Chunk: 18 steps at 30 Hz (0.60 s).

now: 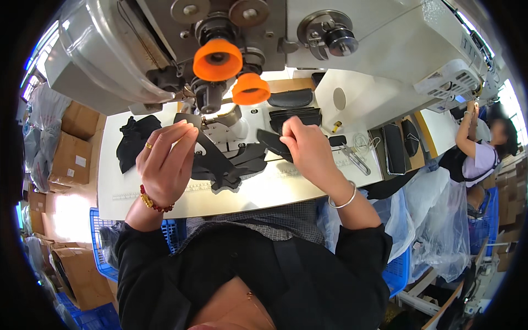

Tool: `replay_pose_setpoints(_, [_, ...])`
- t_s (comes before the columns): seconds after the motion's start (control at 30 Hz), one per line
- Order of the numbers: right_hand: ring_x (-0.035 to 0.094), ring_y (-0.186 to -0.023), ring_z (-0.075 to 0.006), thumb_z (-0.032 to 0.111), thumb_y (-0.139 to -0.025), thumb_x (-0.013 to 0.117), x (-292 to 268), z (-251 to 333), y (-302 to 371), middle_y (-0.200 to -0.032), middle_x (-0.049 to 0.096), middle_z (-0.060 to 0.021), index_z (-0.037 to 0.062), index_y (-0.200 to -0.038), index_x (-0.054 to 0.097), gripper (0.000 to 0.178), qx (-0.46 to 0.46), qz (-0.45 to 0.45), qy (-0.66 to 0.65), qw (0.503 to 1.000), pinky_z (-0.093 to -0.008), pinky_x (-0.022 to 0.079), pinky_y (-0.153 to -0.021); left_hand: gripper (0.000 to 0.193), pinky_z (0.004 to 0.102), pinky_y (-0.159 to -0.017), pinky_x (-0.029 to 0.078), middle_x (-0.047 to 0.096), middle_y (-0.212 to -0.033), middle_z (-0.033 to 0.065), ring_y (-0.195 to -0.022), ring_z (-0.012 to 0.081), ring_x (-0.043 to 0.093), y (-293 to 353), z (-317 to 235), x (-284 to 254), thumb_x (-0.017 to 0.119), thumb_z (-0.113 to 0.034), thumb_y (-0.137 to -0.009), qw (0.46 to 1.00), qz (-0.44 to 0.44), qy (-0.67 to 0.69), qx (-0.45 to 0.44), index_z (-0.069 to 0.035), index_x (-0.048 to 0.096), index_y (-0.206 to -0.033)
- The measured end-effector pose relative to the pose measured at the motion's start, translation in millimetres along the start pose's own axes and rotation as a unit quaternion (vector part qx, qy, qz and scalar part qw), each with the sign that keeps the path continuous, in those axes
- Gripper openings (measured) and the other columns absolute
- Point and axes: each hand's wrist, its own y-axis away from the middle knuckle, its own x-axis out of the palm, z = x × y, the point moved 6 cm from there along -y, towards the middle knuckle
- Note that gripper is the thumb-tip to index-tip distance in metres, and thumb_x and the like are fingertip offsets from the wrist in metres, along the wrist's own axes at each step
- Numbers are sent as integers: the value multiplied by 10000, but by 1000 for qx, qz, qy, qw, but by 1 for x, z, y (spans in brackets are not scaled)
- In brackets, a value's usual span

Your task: Using an industrial sewing machine to stitch together black leather or synthetic shoe upper components.

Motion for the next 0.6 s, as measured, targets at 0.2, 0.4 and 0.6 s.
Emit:
replay_pose_setpoints(0.2, [634,-747,-360,158,-891,612,-1,45,-51,-816,663,-144,49,-927,651,121,-46,66,-142,987,-433,482,-650,197,293,-560,539,628,-866,92,-771,248,676,-6,4,2,745,55,-690,999,-2,22,-33,19,692,-876])
replay_pose_setpoints(0.4, [541,-609,-243,10,-778,639,6,55,-67,-702,611,-137,-29,-779,617,45,-91,46,-146,984,-337,437,-598,270,289,-538,514,629,-871,76,-760,236,669,2,12,17,702,42,-627,999,1,20,-31,-16,680,-890])
replay_pose_setpoints(0.6, [596,-709,-310,24,-680,682,19,38,-72,-787,633,-136,4,-884,642,209,-60,58,-165,983,-368,456,-650,234,292,-574,519,656,-936,102,-749,227,652,3,18,28,712,24,-645,998,28,10,-46,-25,679,-871])
